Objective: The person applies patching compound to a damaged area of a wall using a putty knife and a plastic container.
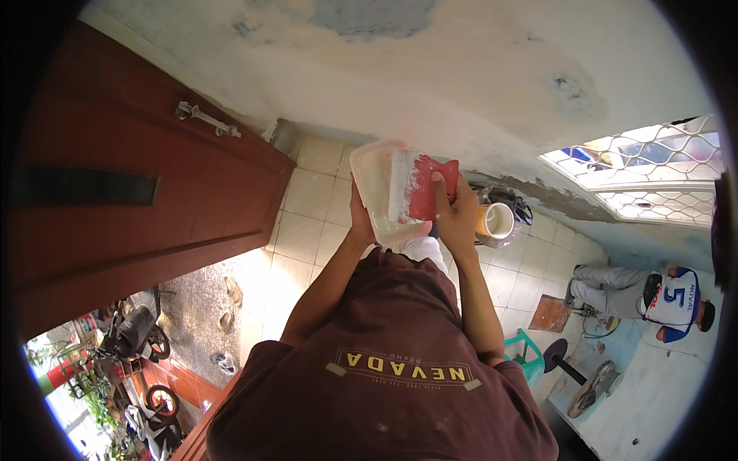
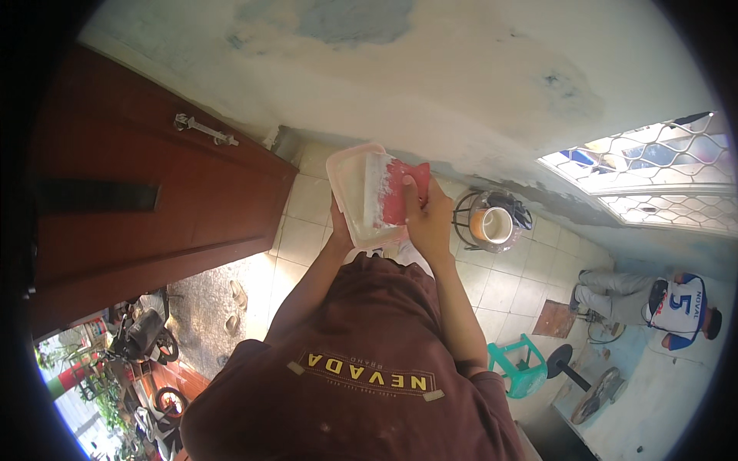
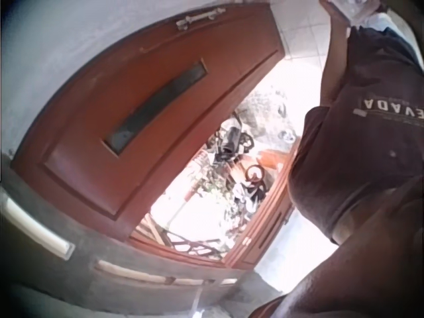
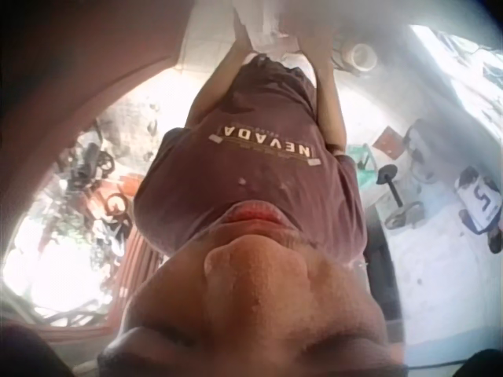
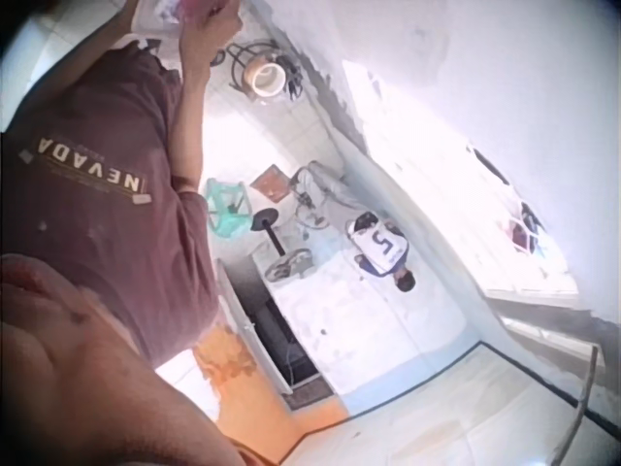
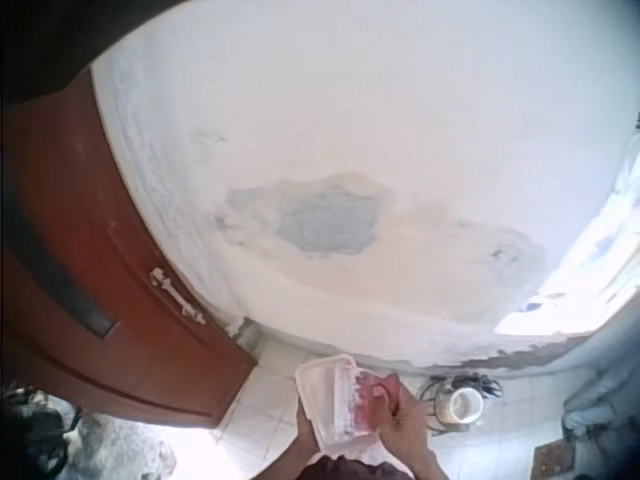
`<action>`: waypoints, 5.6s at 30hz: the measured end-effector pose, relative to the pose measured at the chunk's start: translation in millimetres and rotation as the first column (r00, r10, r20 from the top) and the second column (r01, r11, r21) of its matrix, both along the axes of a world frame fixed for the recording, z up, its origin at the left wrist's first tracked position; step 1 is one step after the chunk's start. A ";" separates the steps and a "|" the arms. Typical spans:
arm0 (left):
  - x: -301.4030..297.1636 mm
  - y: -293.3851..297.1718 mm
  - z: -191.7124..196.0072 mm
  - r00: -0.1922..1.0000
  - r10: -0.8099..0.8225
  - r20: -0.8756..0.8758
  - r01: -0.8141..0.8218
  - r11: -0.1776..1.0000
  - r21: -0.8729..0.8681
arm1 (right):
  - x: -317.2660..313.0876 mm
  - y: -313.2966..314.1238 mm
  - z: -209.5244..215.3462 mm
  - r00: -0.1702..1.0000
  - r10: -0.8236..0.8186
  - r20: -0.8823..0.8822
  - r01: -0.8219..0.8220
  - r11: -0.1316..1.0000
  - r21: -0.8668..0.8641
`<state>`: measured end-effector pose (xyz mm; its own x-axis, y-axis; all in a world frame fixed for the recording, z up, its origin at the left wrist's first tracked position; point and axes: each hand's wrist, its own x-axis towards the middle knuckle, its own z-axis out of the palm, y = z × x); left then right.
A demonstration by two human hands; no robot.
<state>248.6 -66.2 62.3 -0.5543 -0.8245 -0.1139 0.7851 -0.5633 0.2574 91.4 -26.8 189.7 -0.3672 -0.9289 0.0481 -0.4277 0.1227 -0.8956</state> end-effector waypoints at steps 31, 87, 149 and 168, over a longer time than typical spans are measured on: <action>-0.1 -29.8 31.0 0.880 0.446 0.161 -0.436 0.895 -0.095 | -178.5 -301.0 45.3 -0.090 0.275 0.957 0.241 0.939 -0.247; -20.0 -48.2 12.6 0.942 0.320 0.099 -0.322 0.947 0.005 | -205.4 -186.9 -122.9 0.704 -0.311 0.638 0.385 0.923 0.025; 28.1 -58.3 -6.3 0.971 0.218 0.101 -0.230 0.965 0.126 | -113.1 -218.2 124.0 0.275 0.404 0.873 0.347 0.805 -0.482; 22.8 -66.9 -17.6 0.981 0.190 0.033 -0.193 0.975 0.111 | -99.2 -252.1 51.9 0.003 0.550 0.835 0.160 0.824 -0.543</action>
<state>271.4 -133.0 44.7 -0.3836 -0.8961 -0.2230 0.8760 -0.4296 0.2191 -7.8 -278.8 241.6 -0.1972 -0.9610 0.1937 0.9023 -0.2552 -0.3475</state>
